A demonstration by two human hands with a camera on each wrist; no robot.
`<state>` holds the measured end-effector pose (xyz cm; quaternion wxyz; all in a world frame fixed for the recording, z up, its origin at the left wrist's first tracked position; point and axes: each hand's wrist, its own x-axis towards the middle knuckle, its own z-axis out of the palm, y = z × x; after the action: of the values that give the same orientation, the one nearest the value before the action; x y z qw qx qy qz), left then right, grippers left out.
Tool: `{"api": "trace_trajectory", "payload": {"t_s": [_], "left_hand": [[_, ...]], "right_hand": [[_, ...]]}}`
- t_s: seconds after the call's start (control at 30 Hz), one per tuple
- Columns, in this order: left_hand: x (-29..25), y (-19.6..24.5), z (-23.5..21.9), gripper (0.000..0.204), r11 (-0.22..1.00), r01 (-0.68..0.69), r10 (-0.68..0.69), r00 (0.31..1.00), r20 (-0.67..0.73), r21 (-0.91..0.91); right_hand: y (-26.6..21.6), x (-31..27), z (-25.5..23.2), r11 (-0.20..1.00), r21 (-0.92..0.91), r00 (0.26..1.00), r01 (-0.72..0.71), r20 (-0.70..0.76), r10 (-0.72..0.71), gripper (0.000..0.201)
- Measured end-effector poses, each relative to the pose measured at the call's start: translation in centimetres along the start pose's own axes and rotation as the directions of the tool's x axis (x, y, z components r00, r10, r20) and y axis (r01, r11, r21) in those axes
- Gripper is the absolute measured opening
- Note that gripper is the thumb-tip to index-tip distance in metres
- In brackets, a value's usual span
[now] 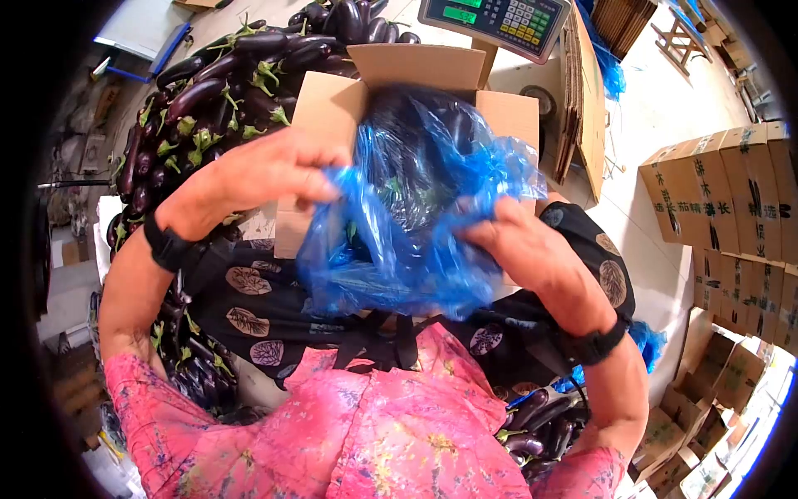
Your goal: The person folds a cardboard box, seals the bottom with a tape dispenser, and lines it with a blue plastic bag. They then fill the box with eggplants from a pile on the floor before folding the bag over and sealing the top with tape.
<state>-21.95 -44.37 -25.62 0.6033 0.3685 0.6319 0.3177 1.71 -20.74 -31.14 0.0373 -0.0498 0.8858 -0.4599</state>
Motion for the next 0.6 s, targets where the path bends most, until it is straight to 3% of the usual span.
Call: {"api": "trace_trajectory", "payload": {"t_s": [0.03, 0.07, 0.1, 0.13, 0.17, 0.2, 0.23, 0.3, 0.33, 0.4, 0.43, 0.47, 0.57, 0.6], "left_hand": [[1.1, -0.8, -0.1, 0.03, 1.0, -0.01, 0.008, 0.997, -0.072, -0.02], [1.8, -1.4, 0.5, 0.047, 0.999, -0.034, 0.031, 0.995, -0.093, -0.033], [2.5, -1.6, 1.2, 0.064, 0.997, -0.059, 0.054, 0.992, -0.112, -0.042], [3.3, -1.3, 2.1, 0.093, 0.996, -0.04, 0.045, 0.997, -0.06, 0.083], [3.9, -1.3, 3.1, 0.099, 0.976, -0.03, 0.043, 0.998, -0.054, 0.218], [5.3, -1.9, 4.4, 0.086, 0.969, -0.102, 0.131, 0.984, -0.118, 0.225], [6.6, -2.8, 5.3, 0.074, 0.957, -0.17, 0.216, 0.959, -0.185, 0.235], [8.1, -3.7, 4.4, 0.053, 0.98, -0.195, 0.196, 0.95, -0.244, 0.029], [8.7, -4.4, 4.2, 0.029, 0.902, -0.415, 0.345, 0.861, -0.375, -0.123], [10.1, -4.9, 2.3, 0.015, 0.931, -0.268, 0.176, 0.924, -0.341, -0.246], [10.0, -5.0, 1.8, 0.015, 0.919, -0.196, 0.08, 0.942, -0.325, -0.342], [10.1, -5.6, 1.5, 0.016, 0.938, -0.184, 0.079, 0.94, -0.333, -0.295], [10.3, -6.3, 1.3, 0.017, 0.942, -0.194, 0.099, 0.94, -0.326, -0.274], [10.5, -6.1, 1.2, 0.017, 0.945, -0.211, 0.123, 0.937, -0.326, -0.249]], "right_hand": [[1.6, 1.1, 0.4, 0.932, -0.241, 0.961, 0.271, 0.023, -0.274, 0.025], [3.1, 2.1, 0.9, 0.967, 0.244, 0.991, -0.074, -0.091, 0.099, 0.022], [1.8, 3.5, 0.4, 0.871, 0.459, 0.977, -0.175, -0.03, 0.212, 0.025], [0.5, 4.9, -0.1, 0.705, 0.658, 0.945, -0.265, 0.034, 0.324, 0.028], [-0.8, 6.3, -0.6, 0.501, 0.802, 0.898, -0.325, 0.096, 0.429, 0.031], [-2.2, 6.6, -0.1, 0.755, 0.59, 0.932, -0.285, -0.014, 0.363, 0.032], [-2.4, 7.1, 0.6, 0.836, 0.472, 0.937, -0.28, -0.055, 0.345, 0.034], [-2.1, 7.8, 1.4, 0.841, 0.452, 0.928, -0.297, -0.07, 0.366, 0.039], [-2.1, 7.6, 1.2, 0.839, 0.458, 0.926, -0.294, -0.081, 0.369, 0.042], [-2.8, 6.3, -0.3, 0.862, 0.418, 0.936, -0.286, -0.07, 0.345, 0.041], [-2.4, 5.2, -0.7, 0.905, 0.345, 0.931, -0.25, -0.172, 0.322, 0.039], [-4.3, 4.1, -1.9, 0.852, 0.375, 0.903, -0.365, -0.082, 0.423, 0.042], [-5.2, 2.3, -0.8, 0.818, 0.074, 0.811, -0.57, 0.21, 0.546, 0.039], [-4.3, 1.8, 0.7, 0.875, -0.041, 0.834, -0.482, 0.285, 0.473, 0.035]]}}
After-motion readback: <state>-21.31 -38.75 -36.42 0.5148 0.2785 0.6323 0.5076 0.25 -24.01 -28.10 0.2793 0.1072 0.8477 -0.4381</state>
